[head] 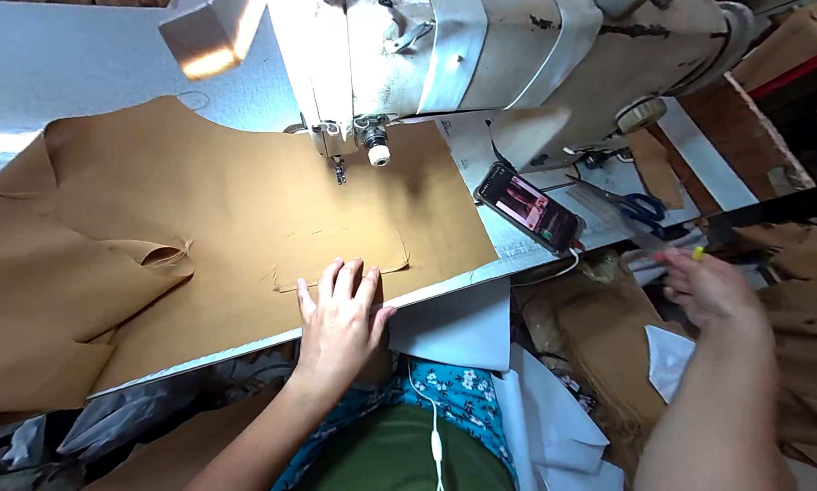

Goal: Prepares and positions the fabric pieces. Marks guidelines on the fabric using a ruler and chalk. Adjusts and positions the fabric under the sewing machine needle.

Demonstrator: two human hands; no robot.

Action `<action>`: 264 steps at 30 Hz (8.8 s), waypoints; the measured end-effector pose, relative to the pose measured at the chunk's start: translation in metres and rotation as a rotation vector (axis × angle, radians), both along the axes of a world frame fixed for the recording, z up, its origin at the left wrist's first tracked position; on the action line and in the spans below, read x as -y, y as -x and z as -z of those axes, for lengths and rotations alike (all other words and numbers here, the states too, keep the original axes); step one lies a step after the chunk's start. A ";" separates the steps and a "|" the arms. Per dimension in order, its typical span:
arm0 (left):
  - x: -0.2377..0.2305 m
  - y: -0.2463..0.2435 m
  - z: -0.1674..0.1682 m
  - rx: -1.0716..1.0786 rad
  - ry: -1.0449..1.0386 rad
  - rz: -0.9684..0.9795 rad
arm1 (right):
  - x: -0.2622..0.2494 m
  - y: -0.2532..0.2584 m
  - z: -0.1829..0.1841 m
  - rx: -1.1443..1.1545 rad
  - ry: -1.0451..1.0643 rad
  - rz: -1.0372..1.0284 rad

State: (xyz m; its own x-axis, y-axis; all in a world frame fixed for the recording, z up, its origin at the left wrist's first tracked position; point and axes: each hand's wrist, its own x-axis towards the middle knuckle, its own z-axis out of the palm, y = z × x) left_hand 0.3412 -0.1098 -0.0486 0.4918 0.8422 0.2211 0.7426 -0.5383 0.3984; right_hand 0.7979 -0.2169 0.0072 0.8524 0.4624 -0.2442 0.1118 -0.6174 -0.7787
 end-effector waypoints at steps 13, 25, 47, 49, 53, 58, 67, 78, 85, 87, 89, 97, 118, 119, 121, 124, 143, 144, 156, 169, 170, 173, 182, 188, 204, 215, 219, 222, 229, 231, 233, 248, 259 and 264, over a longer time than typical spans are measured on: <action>-0.009 0.056 -0.018 0.400 -0.083 -0.260 | -0.094 0.213 -0.016 0.024 -0.283 -0.971; 0.001 0.062 -0.007 0.183 -0.169 -0.244 | -0.132 0.258 0.007 0.077 0.180 -1.051; 0.033 0.029 0.012 0.196 -0.308 -0.098 | -0.109 0.248 0.018 0.001 0.105 -0.998; 0.030 0.025 0.013 0.127 -0.270 -0.084 | -0.108 0.252 0.019 0.079 0.164 -1.001; 0.031 0.007 0.014 0.009 -0.117 -0.069 | -0.106 0.266 0.015 0.314 0.280 -0.986; 0.030 0.006 0.014 -0.023 -0.086 -0.061 | -0.102 0.270 0.016 0.479 0.242 -0.996; 0.021 0.012 0.012 0.014 -0.080 -0.014 | -0.092 0.251 0.023 0.516 -0.045 -1.248; 0.018 0.011 0.007 0.001 -0.043 -0.009 | -0.090 0.248 0.032 0.538 -0.077 -1.212; 0.016 0.010 0.007 -0.021 -0.094 -0.016 | -0.092 0.246 0.032 0.521 -0.075 -1.230; 0.016 0.009 0.007 -0.024 -0.098 -0.022 | -0.093 0.246 0.029 0.511 -0.054 -1.234; 0.017 0.007 0.006 -0.027 -0.087 -0.023 | -0.094 0.247 0.027 0.504 -0.032 -1.233; 0.017 0.004 0.004 -0.036 -0.007 0.011 | -0.095 0.250 0.021 0.496 0.005 -1.227; 0.015 0.004 0.002 -0.083 -0.014 0.043 | -0.104 0.246 0.019 0.484 0.052 -1.267; 0.015 0.003 0.001 -0.094 -0.009 0.045 | -0.104 0.246 0.019 0.483 0.050 -1.268; 0.014 0.003 -0.002 -0.118 0.020 0.054 | -0.104 0.244 0.020 0.482 0.047 -1.273; 0.014 0.002 -0.006 -0.130 0.036 0.068 | -0.104 0.240 0.014 0.472 0.096 -1.297; 0.020 0.003 0.006 -0.097 -0.013 0.064 | -0.168 0.328 0.004 0.574 -0.137 -1.620; 0.020 0.003 0.007 -0.100 -0.016 0.063 | -0.172 0.331 0.005 0.560 -0.108 -1.629; 0.020 0.004 0.007 -0.091 -0.007 0.071 | -0.182 0.347 0.002 0.522 -0.002 -1.710; 0.020 0.003 0.010 -0.089 -0.098 0.040 | -0.190 0.364 -0.018 0.611 0.159 -1.908; 0.020 0.003 0.010 -0.090 -0.094 0.039 | -0.192 0.366 -0.019 0.628 0.183 -1.930; 0.019 0.003 0.008 -0.097 -0.077 0.039 | -0.197 0.365 -0.022 0.678 0.219 -1.978; 0.018 0.003 0.003 -0.100 0.006 0.067 | -0.187 0.314 -0.018 0.725 0.152 -1.987; 0.019 0.001 0.004 -0.087 -0.013 0.051 | -0.164 0.272 -0.013 0.860 0.048 -1.885; 0.017 0.000 0.000 -0.076 0.031 0.049 | -0.131 0.214 -0.023 0.653 0.055 -1.408; 0.018 0.000 0.001 -0.058 0.031 0.050 | -0.143 0.279 -0.014 0.688 -0.057 -1.526; 0.019 0.000 0.002 -0.043 0.002 0.045 | -0.155 0.302 -0.006 0.589 -0.199 -1.607; 0.020 0.000 0.003 -0.054 0.000 0.038 | -0.158 0.320 -0.003 0.478 -0.211 -1.586; 0.021 0.000 0.003 -0.091 0.001 0.036 | -0.174 0.340 0.009 0.428 -0.194 -1.592; 0.021 0.000 0.003 -0.089 0.003 0.038 | -0.176 0.342 0.010 0.442 -0.197 -1.613; 0.021 0.000 0.004 -0.089 -0.014 0.036 | -0.178 0.342 0.010 0.445 -0.211 -1.637; 0.019 0.000 0.004 -0.064 0.008 0.039 | -0.174 0.285 -0.012 0.629 -0.017 -1.823; 0.017 -0.001 -0.008 -0.080 0.096 0.008 | -0.138 0.215 -0.026 0.597 0.096 -1.506; 0.013 -0.002 -0.005 -0.068 0.056 0.000 | -0.123 0.219 -0.018 0.522 0.035 -1.351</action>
